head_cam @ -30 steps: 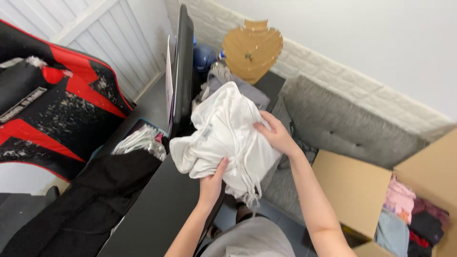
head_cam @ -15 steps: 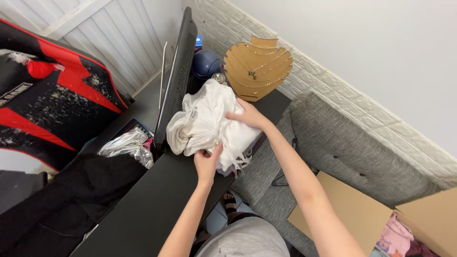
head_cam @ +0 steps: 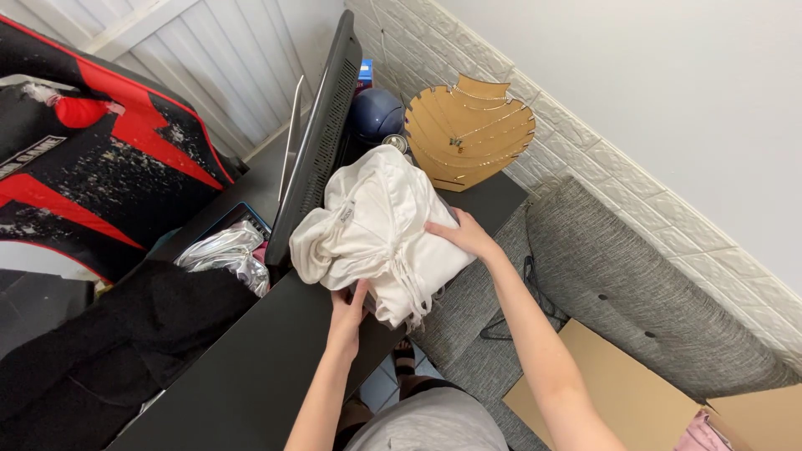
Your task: Folding various clothing items and packing them into a cardboard box
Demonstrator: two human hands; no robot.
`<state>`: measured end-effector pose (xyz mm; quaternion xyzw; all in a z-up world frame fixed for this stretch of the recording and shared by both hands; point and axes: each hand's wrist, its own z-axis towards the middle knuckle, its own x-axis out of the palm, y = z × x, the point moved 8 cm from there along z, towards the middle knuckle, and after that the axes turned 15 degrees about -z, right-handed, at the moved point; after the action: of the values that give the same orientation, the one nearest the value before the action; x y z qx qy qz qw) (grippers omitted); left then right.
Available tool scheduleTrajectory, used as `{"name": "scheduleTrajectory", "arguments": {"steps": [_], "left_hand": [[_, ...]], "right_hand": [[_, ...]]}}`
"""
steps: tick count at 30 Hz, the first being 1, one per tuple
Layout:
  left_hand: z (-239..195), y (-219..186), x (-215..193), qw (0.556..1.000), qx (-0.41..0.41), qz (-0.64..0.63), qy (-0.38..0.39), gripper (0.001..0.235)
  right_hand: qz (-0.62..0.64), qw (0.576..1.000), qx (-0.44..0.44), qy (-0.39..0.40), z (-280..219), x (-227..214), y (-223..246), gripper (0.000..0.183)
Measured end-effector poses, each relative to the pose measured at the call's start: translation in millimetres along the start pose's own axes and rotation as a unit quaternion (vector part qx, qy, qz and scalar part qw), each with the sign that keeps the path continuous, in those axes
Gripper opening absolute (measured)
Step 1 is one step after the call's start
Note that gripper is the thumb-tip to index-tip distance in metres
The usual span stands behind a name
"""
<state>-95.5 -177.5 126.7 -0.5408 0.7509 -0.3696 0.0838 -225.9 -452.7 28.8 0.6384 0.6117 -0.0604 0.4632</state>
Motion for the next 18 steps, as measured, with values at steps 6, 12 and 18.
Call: {"name": "scheduleTrajectory", "arguments": {"steps": [6,12,18], "left_hand": [[-4.3,-6.4,29.6,0.996,-0.059,0.069,0.022,0.112],[-22.9,-7.8,25.5,0.997,-0.071,0.019,0.023,0.104],[10.7,60.8,-62.9,0.996,-0.084,0.040,0.010,0.081]], "right_hand": [[0.000,0.997,0.011,0.078,-28.3,-10.0,38.6,0.121],[0.036,0.995,-0.009,0.096,-62.1,1.4,45.5,0.107],[0.146,0.981,-0.007,0.129,-108.0,52.1,24.2,0.101]]}}
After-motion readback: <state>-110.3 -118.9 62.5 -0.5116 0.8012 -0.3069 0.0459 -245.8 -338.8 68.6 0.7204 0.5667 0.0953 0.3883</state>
